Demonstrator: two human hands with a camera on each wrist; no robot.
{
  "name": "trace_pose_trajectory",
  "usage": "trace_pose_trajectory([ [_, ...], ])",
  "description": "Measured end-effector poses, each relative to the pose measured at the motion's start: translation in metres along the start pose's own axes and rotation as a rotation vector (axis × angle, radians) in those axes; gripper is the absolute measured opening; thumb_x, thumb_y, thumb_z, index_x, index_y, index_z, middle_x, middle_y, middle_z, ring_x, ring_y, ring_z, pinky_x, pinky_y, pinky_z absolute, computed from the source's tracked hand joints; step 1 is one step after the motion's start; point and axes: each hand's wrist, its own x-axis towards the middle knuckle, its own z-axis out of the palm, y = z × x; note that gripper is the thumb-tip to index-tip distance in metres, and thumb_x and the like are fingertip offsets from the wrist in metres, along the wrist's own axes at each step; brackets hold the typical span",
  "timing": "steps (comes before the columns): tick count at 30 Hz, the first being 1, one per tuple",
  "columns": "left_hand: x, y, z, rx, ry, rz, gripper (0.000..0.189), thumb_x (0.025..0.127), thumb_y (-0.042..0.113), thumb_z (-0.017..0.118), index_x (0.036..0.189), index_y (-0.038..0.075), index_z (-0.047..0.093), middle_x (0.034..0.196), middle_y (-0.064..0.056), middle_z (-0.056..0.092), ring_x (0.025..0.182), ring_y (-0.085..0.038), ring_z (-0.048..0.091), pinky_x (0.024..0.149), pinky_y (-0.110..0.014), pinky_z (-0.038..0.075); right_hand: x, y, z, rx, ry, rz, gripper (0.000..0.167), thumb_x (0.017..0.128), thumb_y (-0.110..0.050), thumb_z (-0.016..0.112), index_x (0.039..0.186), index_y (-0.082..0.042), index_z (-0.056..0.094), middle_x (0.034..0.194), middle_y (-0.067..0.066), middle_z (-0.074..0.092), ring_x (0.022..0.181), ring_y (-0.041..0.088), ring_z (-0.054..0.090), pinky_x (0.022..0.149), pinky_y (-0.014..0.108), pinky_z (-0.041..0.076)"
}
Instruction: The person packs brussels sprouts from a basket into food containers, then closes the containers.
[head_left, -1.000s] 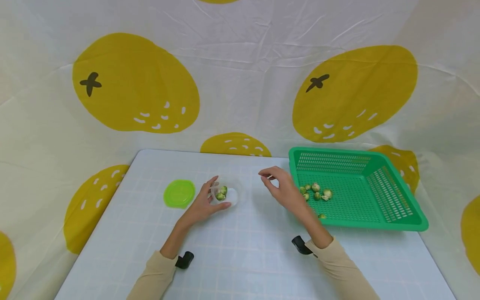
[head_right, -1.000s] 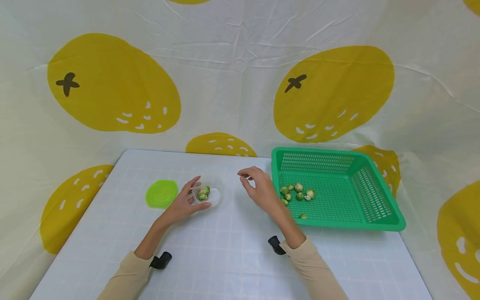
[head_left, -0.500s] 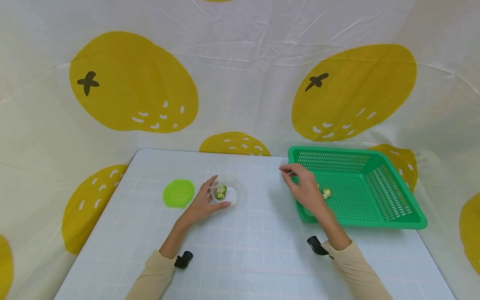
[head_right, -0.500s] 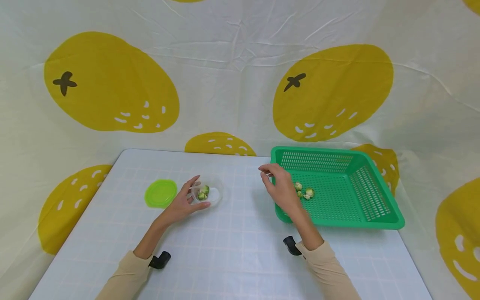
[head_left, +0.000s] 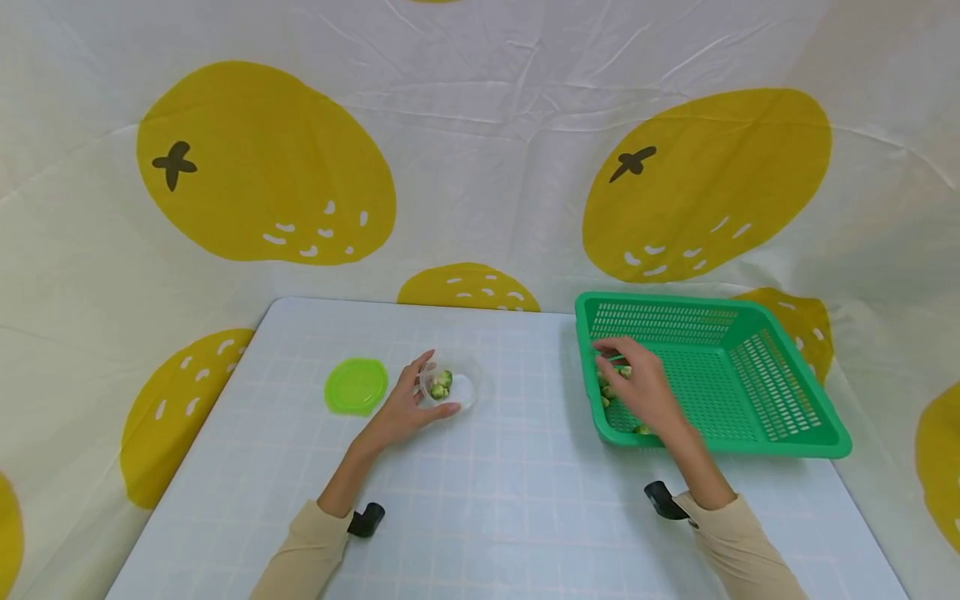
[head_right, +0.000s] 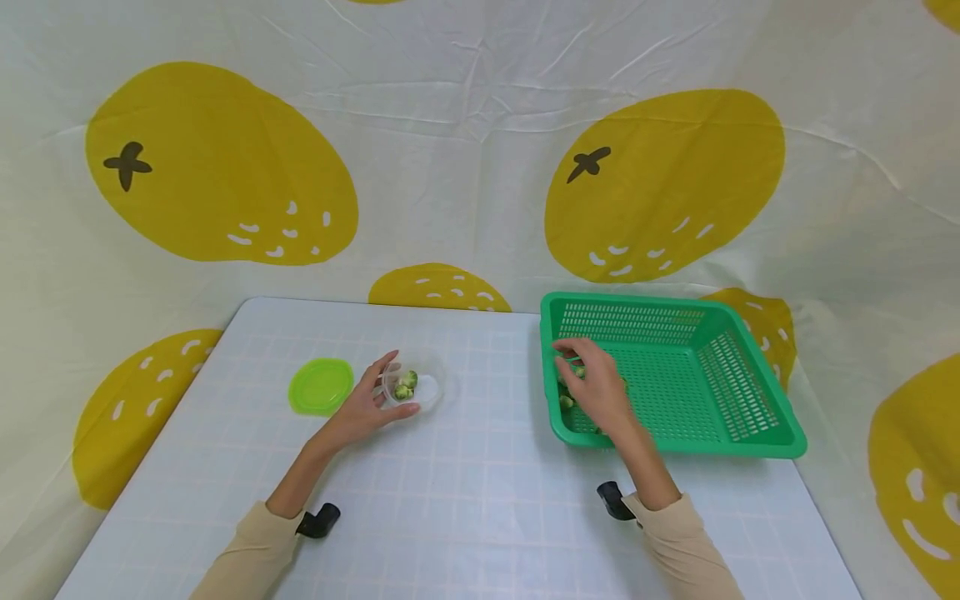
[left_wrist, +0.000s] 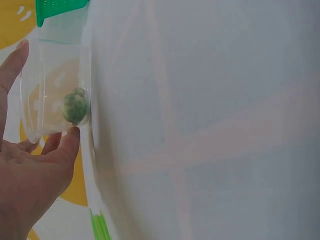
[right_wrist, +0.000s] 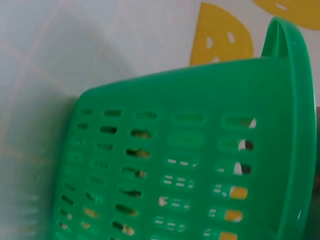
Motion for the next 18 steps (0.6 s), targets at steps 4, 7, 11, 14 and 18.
trace_pose_trajectory([
  [4,-0.001,0.0,-0.001,0.009,-0.001,-0.013,0.105,0.086,0.031,0.086,0.165,0.02,0.018,0.167,-0.015,0.014,0.155,-0.032,0.019,0.122,-0.051,0.027,-0.006,0.005,-0.005,-0.032,-0.08,0.034,0.023,0.096,0.007,0.067,0.119,0.008,0.067,0.113,0.023,0.068,0.097,0.036,0.068,0.079,0.05,0.06],
  [7,-0.002,0.001,-0.001,0.017,-0.002,-0.018,0.106,0.086,0.033,0.086,0.165,0.02,0.017,0.168,-0.016,0.014,0.154,-0.033,0.02,0.122,-0.051,0.028,-0.01,0.007,-0.007,-0.055,-0.141,0.057,0.023,0.095,0.006,0.068,0.119,0.008,0.067,0.112,0.023,0.067,0.095,0.035,0.068,0.079,0.049,0.06],
  [11,-0.002,0.003,-0.001,0.023,-0.011,-0.017,0.107,0.086,0.034,0.086,0.165,0.02,0.016,0.168,-0.016,0.014,0.154,-0.032,0.02,0.121,-0.051,0.029,-0.015,0.01,-0.011,-0.076,-0.2,0.075,0.024,0.093,0.008,0.07,0.117,0.009,0.068,0.111,0.023,0.067,0.094,0.034,0.067,0.078,0.045,0.06],
  [14,-0.002,0.003,-0.002,0.022,-0.016,-0.023,0.107,0.086,0.034,0.087,0.165,0.022,0.016,0.168,-0.015,0.014,0.154,-0.03,0.021,0.121,-0.049,0.029,-0.018,0.012,-0.014,-0.084,-0.258,0.083,0.024,0.092,0.009,0.071,0.115,0.008,0.068,0.109,0.022,0.067,0.092,0.033,0.068,0.076,0.042,0.061],
  [18,-0.001,0.002,-0.002,0.021,-0.016,-0.028,0.108,0.085,0.034,0.087,0.165,0.021,0.016,0.167,-0.013,0.014,0.154,-0.029,0.021,0.121,-0.049,0.03,-0.019,0.017,-0.017,-0.064,-0.368,0.081,0.023,0.091,0.007,0.073,0.113,0.008,0.068,0.107,0.022,0.068,0.089,0.031,0.069,0.077,0.041,0.061],
])
